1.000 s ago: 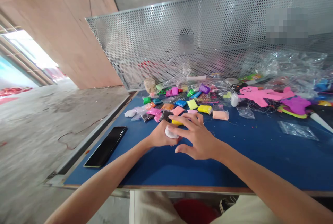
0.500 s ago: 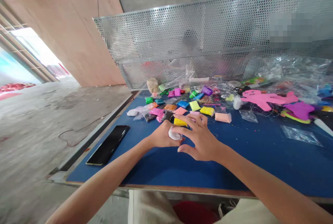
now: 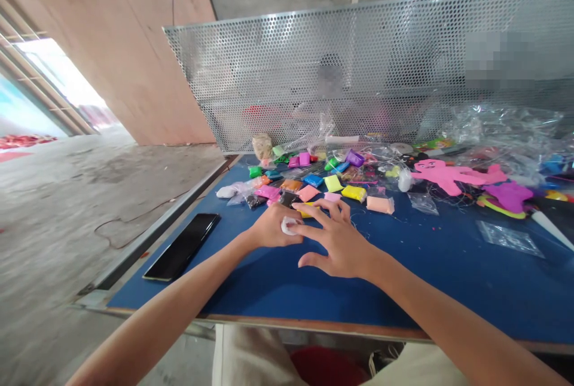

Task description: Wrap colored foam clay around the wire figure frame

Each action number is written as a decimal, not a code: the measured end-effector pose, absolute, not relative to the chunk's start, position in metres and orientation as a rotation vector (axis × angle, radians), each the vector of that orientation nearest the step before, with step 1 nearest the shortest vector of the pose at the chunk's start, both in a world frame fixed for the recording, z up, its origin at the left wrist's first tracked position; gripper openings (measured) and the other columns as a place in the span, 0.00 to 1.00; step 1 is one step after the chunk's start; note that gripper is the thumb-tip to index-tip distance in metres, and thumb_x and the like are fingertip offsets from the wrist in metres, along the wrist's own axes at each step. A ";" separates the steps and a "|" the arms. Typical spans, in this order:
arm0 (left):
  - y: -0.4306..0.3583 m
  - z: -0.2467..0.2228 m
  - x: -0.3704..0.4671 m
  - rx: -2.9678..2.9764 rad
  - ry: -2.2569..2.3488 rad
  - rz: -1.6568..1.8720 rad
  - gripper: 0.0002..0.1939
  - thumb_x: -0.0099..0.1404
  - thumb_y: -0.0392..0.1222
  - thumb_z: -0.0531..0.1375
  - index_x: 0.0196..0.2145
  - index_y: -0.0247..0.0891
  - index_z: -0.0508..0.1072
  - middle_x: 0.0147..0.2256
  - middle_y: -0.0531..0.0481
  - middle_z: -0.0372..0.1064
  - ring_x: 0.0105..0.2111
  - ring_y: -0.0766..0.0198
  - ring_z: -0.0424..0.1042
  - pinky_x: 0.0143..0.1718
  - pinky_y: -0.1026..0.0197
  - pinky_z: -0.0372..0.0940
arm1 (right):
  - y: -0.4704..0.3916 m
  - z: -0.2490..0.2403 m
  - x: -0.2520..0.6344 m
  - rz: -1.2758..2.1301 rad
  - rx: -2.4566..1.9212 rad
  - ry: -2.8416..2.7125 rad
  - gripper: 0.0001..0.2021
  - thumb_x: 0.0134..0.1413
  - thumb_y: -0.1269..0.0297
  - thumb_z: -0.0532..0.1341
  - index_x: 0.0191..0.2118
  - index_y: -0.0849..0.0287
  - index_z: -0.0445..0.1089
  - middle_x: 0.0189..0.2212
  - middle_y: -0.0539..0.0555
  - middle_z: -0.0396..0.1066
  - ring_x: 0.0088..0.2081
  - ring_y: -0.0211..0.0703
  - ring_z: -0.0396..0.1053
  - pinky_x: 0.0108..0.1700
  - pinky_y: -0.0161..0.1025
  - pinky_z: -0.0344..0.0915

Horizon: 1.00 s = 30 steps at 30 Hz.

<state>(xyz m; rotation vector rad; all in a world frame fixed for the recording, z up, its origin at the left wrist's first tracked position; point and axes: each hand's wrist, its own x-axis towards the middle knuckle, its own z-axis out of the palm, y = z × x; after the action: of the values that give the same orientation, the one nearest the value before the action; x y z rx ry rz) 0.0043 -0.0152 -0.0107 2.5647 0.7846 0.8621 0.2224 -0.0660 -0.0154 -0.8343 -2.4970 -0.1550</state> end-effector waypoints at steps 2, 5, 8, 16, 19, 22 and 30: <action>-0.014 -0.010 0.005 2.536 0.787 0.835 0.10 0.50 0.37 0.62 0.18 0.35 0.64 0.17 0.58 0.59 0.19 0.74 0.55 0.21 0.67 0.51 | -0.064 -0.014 0.225 -0.198 -0.812 -2.475 0.28 0.61 0.39 0.56 0.64 0.39 0.61 0.69 0.53 0.52 0.62 0.63 0.52 0.59 0.62 0.47; -0.013 -0.012 0.005 2.492 0.774 0.793 0.10 0.51 0.37 0.63 0.19 0.35 0.65 0.18 0.58 0.61 0.20 0.74 0.56 0.21 0.68 0.52 | -0.063 -0.012 0.228 -0.214 -0.784 -2.446 0.27 0.62 0.42 0.57 0.64 0.38 0.62 0.68 0.52 0.53 0.62 0.62 0.53 0.59 0.62 0.48; -0.014 -0.013 0.006 2.413 0.720 0.746 0.09 0.50 0.35 0.63 0.19 0.35 0.65 0.18 0.57 0.62 0.20 0.74 0.59 0.21 0.69 0.55 | -0.064 -0.011 0.229 -0.198 -0.758 -2.466 0.27 0.61 0.43 0.58 0.64 0.38 0.62 0.68 0.53 0.52 0.62 0.62 0.52 0.60 0.62 0.48; -0.024 -0.005 0.008 1.889 0.697 0.314 0.10 0.56 0.39 0.64 0.23 0.33 0.69 0.17 0.52 0.68 0.16 0.66 0.70 0.16 0.67 0.66 | -0.065 -0.012 0.228 -0.102 -0.716 -2.503 0.28 0.61 0.43 0.59 0.65 0.38 0.61 0.69 0.52 0.51 0.61 0.63 0.53 0.58 0.63 0.50; -0.022 -0.007 0.007 1.887 0.704 0.322 0.11 0.56 0.39 0.64 0.22 0.33 0.67 0.16 0.53 0.67 0.15 0.66 0.70 0.15 0.67 0.66 | -0.067 -0.014 0.225 -0.041 -0.720 -2.535 0.30 0.60 0.42 0.59 0.65 0.41 0.60 0.69 0.52 0.51 0.60 0.63 0.54 0.58 0.63 0.50; -0.020 -0.012 0.006 1.889 0.687 0.345 0.11 0.56 0.39 0.65 0.22 0.34 0.67 0.17 0.53 0.67 0.16 0.65 0.71 0.15 0.68 0.66 | -0.068 -0.016 0.223 -0.021 -0.737 -2.529 0.30 0.59 0.41 0.59 0.64 0.42 0.62 0.70 0.52 0.51 0.60 0.64 0.53 0.58 0.64 0.49; -0.021 -0.012 0.006 1.887 0.693 0.315 0.12 0.56 0.42 0.66 0.23 0.34 0.68 0.18 0.51 0.68 0.16 0.64 0.71 0.16 0.66 0.66 | -0.065 -0.011 0.226 -0.003 -0.743 -2.522 0.22 0.58 0.40 0.60 0.55 0.40 0.72 0.69 0.50 0.52 0.61 0.65 0.53 0.58 0.64 0.49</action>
<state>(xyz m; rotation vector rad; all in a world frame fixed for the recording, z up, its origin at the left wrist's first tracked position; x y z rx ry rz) 0.0059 -0.0212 -0.0121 1.8867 0.6928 0.3150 0.2256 -0.0654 -0.0114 -0.7429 -2.5217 -0.0026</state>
